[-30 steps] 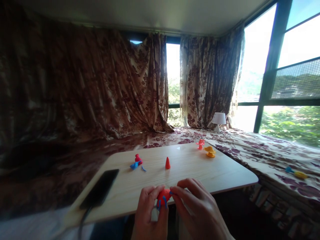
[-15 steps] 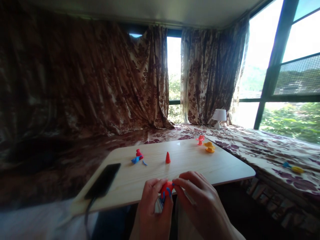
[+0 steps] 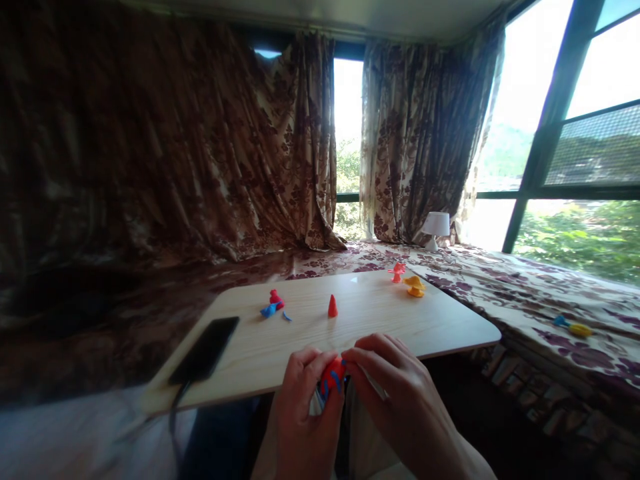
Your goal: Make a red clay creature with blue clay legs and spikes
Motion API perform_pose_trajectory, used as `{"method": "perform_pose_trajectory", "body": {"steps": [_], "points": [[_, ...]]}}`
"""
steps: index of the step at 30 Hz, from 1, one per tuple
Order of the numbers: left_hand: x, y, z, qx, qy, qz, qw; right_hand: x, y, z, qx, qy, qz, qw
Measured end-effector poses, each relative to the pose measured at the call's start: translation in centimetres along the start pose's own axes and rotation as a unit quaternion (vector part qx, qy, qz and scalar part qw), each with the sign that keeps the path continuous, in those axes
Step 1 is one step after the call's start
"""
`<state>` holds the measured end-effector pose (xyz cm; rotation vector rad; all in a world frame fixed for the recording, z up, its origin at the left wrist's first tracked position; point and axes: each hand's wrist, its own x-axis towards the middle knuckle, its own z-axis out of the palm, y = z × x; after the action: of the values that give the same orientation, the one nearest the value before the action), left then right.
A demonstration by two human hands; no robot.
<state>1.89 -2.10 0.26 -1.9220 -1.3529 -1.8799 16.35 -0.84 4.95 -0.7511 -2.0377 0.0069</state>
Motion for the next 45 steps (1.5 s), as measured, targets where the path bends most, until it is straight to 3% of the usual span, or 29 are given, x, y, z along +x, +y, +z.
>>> {"method": "perform_pose_trajectory", "body": {"steps": [10, 16, 29, 35, 45], "points": [[-0.3, -0.3, -0.2, 0.03, -0.005, 0.021, 0.999, -0.3, -0.1, 0.0, -0.001, -0.043, -0.002, 0.999], [-0.3, -0.6, -0.2, 0.033, -0.015, 0.028, 0.999, 0.0, 0.1, 0.6, 0.017, 0.001, 0.003, 1.0], [-0.9, -1.5, -0.2, 0.086, -0.019, 0.088, 0.992, 0.0, -0.2, 0.4, -0.029, -0.013, 0.001, 1.0], [-0.9, -1.3, -0.1, 0.074, -0.025, 0.064, 0.995, -0.2, -0.1, 0.5, -0.005, -0.004, 0.005, 1.0], [-1.1, -1.5, 0.0, 0.087, -0.038, 0.089, 0.992, -0.3, -0.1, -0.2, 0.04, 0.052, 0.013, 0.998]]}}
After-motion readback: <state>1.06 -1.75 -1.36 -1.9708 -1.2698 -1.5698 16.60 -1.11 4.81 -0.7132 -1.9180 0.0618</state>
